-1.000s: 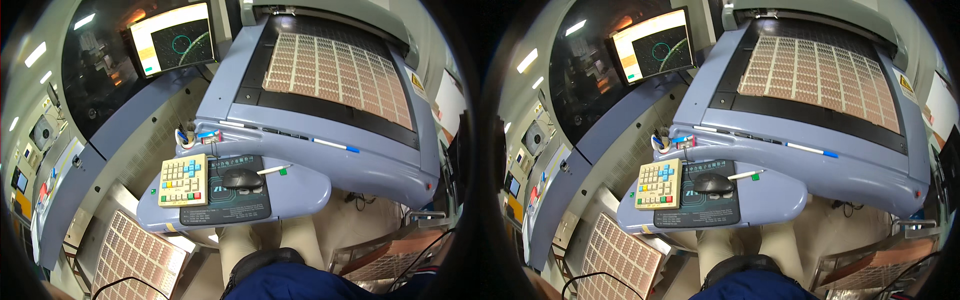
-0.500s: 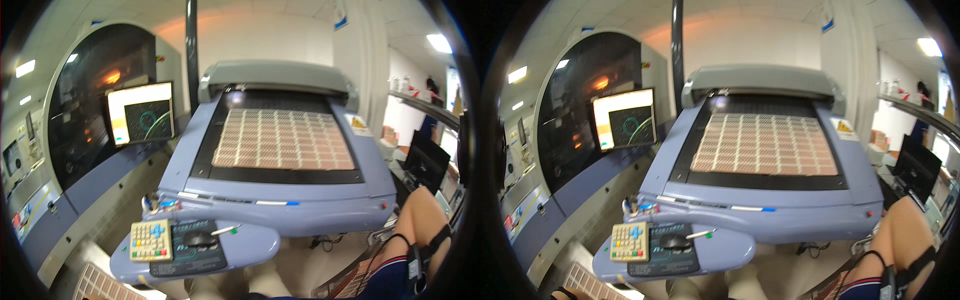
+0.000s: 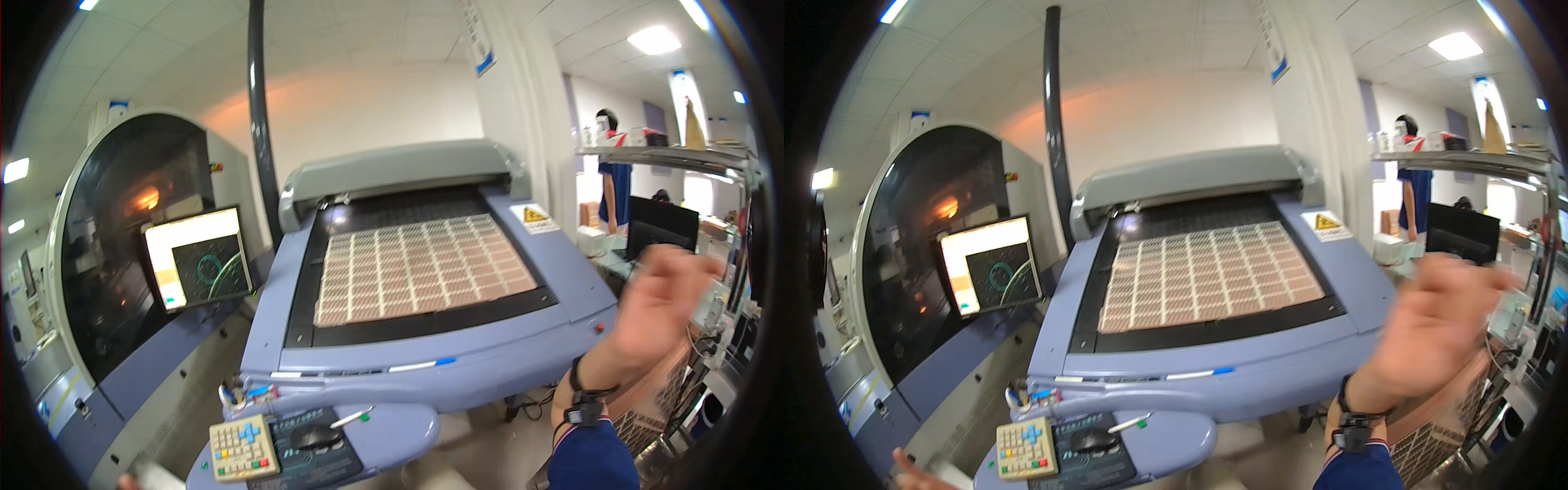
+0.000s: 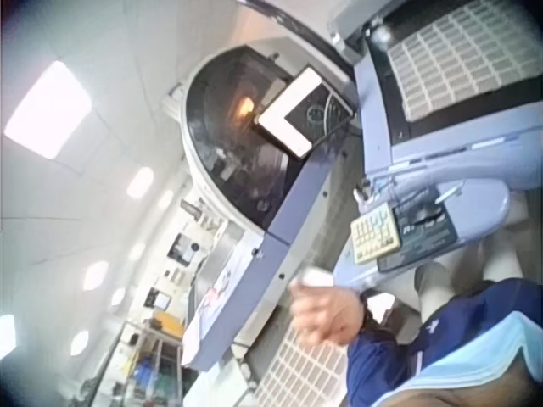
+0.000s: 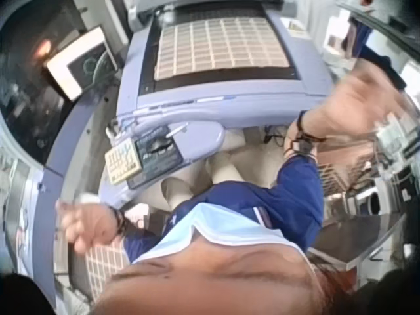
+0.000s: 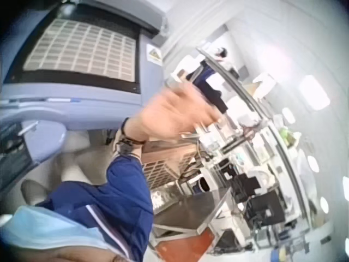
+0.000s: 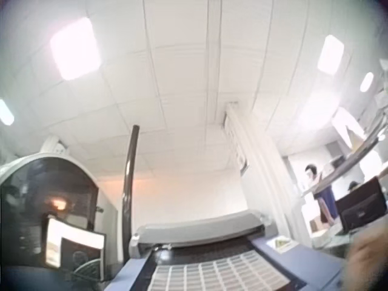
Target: Inspecting and processing printed circuit board (PCB) panels using a specialized industrial machine and computer interface.
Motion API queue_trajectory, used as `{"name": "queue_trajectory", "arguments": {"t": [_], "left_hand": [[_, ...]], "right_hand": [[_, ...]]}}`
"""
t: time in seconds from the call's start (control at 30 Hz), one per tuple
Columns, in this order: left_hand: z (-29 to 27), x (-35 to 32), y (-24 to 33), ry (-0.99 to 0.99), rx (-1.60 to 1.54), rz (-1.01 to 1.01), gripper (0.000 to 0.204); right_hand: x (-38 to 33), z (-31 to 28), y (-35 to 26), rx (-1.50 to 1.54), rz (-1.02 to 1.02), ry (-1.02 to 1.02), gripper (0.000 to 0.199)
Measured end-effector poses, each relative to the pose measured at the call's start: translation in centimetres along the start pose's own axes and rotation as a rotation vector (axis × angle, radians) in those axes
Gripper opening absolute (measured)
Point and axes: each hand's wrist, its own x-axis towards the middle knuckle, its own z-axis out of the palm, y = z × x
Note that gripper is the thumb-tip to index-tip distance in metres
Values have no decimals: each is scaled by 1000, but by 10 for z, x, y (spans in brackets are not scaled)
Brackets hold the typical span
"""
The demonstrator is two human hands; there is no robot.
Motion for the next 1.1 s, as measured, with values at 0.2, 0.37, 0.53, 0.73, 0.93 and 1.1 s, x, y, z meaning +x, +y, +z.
{"name": "queue_trajectory", "arguments": {"t": [0.2,0.37,0.53,0.73,0.93,1.1], "left_hand": [[-35,-67,-24,-526,315,-430,20],[-98,-106,-47,-597,628,-849,19],[-189,-148,-58,-513,797,-1215,17],[-225,-167,-44,-824,1072,-1267,27],[-224,-175,-33,-928,1139,-1290,30],[-243,-195,-30,-1063,1141,-1108,32]], "right_hand": [[-239,-45,98,-596,1177,-695,19],[-359,-51,114,-728,937,-1133,18],[-399,-45,124,-884,773,-1467,22],[-404,-45,140,-916,730,-1542,19],[-358,-40,141,-916,853,-1405,17],[-348,-44,100,-810,1497,-907,15]]}}
